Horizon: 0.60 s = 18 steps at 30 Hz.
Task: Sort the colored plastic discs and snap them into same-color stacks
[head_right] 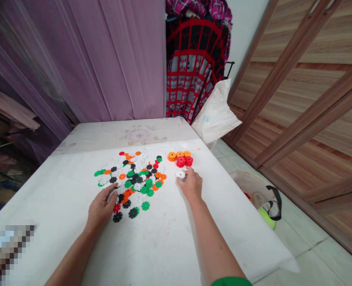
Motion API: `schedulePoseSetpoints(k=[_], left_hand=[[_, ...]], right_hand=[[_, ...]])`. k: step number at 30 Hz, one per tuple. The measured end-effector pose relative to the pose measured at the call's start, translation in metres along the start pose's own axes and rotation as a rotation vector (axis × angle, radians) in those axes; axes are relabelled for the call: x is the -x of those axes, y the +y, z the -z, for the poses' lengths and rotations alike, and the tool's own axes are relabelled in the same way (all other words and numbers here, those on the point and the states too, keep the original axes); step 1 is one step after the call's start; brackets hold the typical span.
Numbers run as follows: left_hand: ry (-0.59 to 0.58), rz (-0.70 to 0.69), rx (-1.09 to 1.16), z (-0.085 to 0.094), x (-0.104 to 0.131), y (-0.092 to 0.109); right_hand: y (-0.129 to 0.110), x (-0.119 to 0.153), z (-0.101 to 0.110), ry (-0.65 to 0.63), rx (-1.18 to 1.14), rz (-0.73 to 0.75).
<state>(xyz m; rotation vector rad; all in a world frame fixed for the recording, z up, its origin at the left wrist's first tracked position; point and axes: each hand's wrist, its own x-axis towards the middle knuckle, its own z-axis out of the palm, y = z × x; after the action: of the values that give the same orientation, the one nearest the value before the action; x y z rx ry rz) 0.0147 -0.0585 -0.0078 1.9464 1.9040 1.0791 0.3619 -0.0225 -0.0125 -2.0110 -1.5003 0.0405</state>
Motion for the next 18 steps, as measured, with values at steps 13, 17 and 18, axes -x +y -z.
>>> schedulePoseSetpoints(k=[13,17,18], left_hand=[[-0.014,0.0,-0.003,0.003,-0.003,0.002],[-0.014,0.0,0.0,0.002,-0.002,0.002],[-0.014,0.0,0.002,0.002,-0.002,0.002]], right_hand=[[0.038,-0.03,0.014,0.017,0.088,-0.094],[0.045,-0.034,0.012,0.035,0.07,-0.086],[0.046,-0.035,0.012,0.035,0.066,-0.079]])
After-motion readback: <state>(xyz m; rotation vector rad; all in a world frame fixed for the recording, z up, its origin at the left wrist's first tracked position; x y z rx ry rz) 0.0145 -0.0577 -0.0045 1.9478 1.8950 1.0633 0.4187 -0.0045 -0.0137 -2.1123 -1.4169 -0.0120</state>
